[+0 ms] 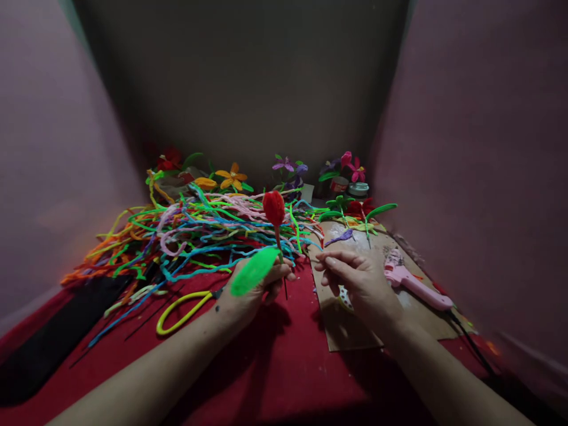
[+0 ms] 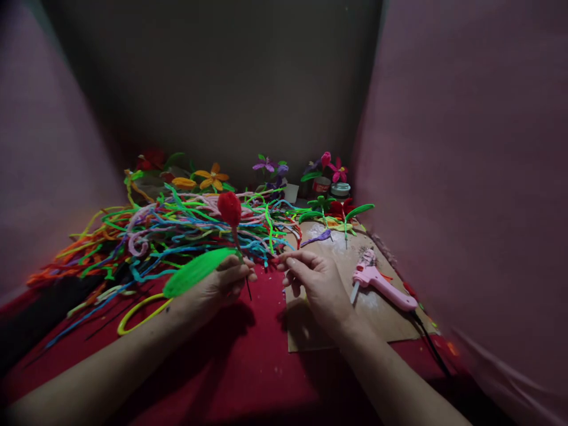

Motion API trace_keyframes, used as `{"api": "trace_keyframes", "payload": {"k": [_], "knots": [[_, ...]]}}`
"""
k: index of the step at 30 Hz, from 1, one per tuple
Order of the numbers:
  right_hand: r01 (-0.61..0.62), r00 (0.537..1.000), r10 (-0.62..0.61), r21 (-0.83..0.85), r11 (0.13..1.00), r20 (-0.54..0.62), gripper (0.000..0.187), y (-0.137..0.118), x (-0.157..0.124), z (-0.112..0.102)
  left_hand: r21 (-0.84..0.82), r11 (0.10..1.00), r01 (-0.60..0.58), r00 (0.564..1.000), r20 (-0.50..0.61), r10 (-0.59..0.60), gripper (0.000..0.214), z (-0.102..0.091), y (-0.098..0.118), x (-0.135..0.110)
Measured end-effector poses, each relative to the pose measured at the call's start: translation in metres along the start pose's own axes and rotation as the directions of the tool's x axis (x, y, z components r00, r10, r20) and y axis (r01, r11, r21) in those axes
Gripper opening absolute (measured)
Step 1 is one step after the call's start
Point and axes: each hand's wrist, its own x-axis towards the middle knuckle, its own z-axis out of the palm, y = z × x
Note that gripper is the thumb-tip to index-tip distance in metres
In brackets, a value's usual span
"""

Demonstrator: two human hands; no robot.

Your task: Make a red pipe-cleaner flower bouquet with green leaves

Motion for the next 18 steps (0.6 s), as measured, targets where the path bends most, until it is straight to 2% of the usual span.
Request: {"api": "trace_keyframes", "payload": {"k": [4,7,8,11,13,15,18], "knots": [[0.077,0.997,-0.077,-0.072,0.994,-0.007,0.019,-0.002,-0.004,0.003,0.124,0.988,-0.092,0.996,0.017,0.09,0.011,0.0,-0.006,-0.004],[0.271,0.962,-0.272,-0.163,0.949,0.015,0.019,-0.005,-0.01,0.019,0.152,0.984,-0.096,0.995,0.033,0.092,0.012,0.001,-0.006,-0.006],[0.359,0.932,-0.36,-0.221,0.907,0.039,0.022,-0.006,-0.012,0.024,0.163,0.982,-0.092,0.995,0.042,0.086,0.012,0.002,-0.005,-0.008],[0.588,0.798,-0.585,-0.407,0.699,0.149,0.03,-0.008,-0.015,0.036,0.196,0.978,-0.07,0.997,0.051,0.061,0.015,0.004,-0.002,-0.011],[0.653,0.733,-0.649,-0.48,0.586,0.204,0.025,-0.007,-0.014,0.038,0.235,0.97,-0.062,0.997,0.061,0.049,0.015,0.005,0.0,-0.014],[0.689,0.691,-0.682,-0.503,0.523,0.238,0.018,-0.005,-0.013,0.038,0.282,0.957,-0.068,0.996,0.066,0.051,0.012,0.005,0.002,-0.016],[0.742,0.622,-0.726,-0.518,0.425,0.295,0.021,-0.002,-0.013,0.034,0.32,0.946,-0.05,0.997,0.078,0.026,0.013,0.005,0.003,-0.019]]}}
